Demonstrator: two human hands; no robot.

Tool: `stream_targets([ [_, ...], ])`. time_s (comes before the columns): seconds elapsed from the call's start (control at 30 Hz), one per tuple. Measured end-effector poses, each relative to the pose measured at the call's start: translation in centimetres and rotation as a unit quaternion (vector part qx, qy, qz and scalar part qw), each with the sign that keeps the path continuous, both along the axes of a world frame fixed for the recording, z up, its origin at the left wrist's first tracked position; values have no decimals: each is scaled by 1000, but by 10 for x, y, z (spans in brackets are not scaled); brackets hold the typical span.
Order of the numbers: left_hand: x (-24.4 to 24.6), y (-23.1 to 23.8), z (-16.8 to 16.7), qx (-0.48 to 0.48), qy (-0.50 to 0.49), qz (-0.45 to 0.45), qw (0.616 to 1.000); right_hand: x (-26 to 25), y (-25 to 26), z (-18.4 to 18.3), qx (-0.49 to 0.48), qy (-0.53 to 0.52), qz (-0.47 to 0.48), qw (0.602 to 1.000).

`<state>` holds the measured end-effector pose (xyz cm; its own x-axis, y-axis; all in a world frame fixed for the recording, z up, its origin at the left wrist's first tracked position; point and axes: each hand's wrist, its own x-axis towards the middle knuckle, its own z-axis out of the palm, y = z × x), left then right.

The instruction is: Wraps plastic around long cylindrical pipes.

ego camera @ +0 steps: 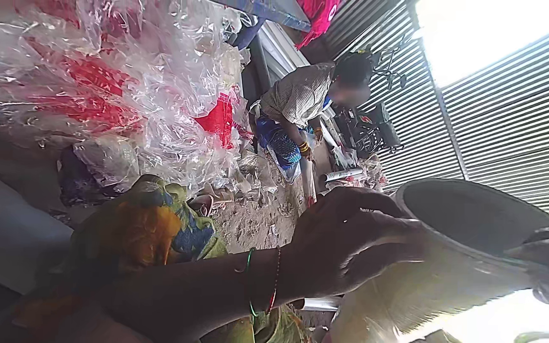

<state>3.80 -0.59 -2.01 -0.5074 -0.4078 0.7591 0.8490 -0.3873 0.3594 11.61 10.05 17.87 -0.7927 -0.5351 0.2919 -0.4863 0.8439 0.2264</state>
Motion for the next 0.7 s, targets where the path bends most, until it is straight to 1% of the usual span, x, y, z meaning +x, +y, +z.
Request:
stream_targets([
  [0.13,-3,4,-3,-7,19,27,999,-2,-9,-2,22,18,-3,1000],
  [0.23,-3,3,-3,-24,15,37,999,-7,-18,-5,-6,27,13,1000],
  [0.3,-2,2,-2,-34,7,41,999,-6,-14,-3,-5,18,12,1000],
  [0.47,-5,2,-4,-28,19,36,999,-6,-13,-6,-21,10,5,1000],
  [0.53,-5,4,-3,-13,8,-17,1000,-3,-11,-4,-19,0,0,1000],
  [0.6,-5,3,0,4,-57,-122,991,-1,-6,-5,-14,1,4,1000],
  [0.63,-7,-2,4,-1,-102,-187,977,0,-5,-5,-13,-1,3,1000],
  [0.7,-18,-15,13,-32,-169,-326,930,2,-2,-6,-4,3,-5,1000],
])
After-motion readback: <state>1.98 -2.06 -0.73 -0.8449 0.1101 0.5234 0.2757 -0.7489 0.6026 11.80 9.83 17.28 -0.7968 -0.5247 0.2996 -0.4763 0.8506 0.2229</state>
